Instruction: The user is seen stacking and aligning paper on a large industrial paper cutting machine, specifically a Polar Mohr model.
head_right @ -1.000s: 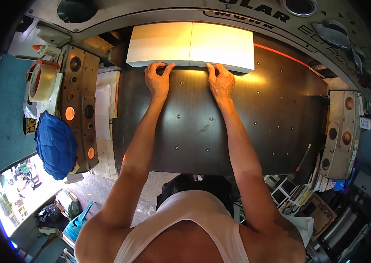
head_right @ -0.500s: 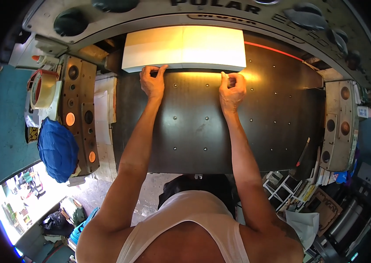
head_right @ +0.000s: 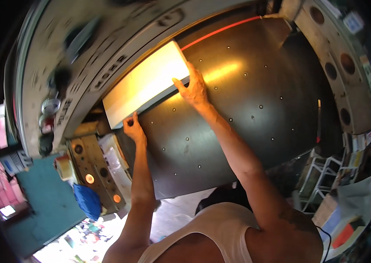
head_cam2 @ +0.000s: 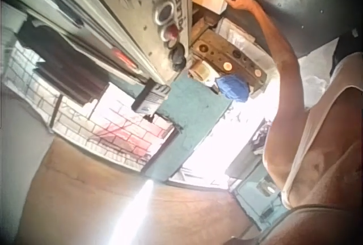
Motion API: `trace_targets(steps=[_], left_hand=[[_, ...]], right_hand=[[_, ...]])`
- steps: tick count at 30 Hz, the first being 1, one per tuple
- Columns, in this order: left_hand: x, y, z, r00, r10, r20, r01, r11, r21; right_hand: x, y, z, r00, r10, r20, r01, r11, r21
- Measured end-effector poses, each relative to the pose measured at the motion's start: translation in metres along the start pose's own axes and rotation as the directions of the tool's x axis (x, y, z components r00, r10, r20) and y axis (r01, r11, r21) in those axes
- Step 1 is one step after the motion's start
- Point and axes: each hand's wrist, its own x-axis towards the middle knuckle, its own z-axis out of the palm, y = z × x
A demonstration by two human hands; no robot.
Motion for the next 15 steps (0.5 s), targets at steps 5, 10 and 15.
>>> trace_targets(steps=[5, 10, 15], left_hand=[[-0.0012, 0.0001, 0.0049, 0.998, -0.056, -0.032, 0.057, 0.998, 0.022], [-0.0001, -0.0042, 0.0052, 0.999, 0.043, -0.025, -0.044, 0.999, -0.017], [-0.0016, -0.0043, 0.0057, 1.0, -0.004, -0.029, 0.003, 0.999, -0.037]], right_hand=[[0.0028, 0.004, -0.0043, 0.996, -0.086, -0.038, 0.086, 0.996, 0.002], [0.004, 0.0073, -0.0031, 0.994, -0.094, -0.05, 0.094, 0.995, -0.013], [0.0051, 0.0085, -0.0018, 0.986, -0.148, -0.075, 0.149, 0.989, 0.004]])
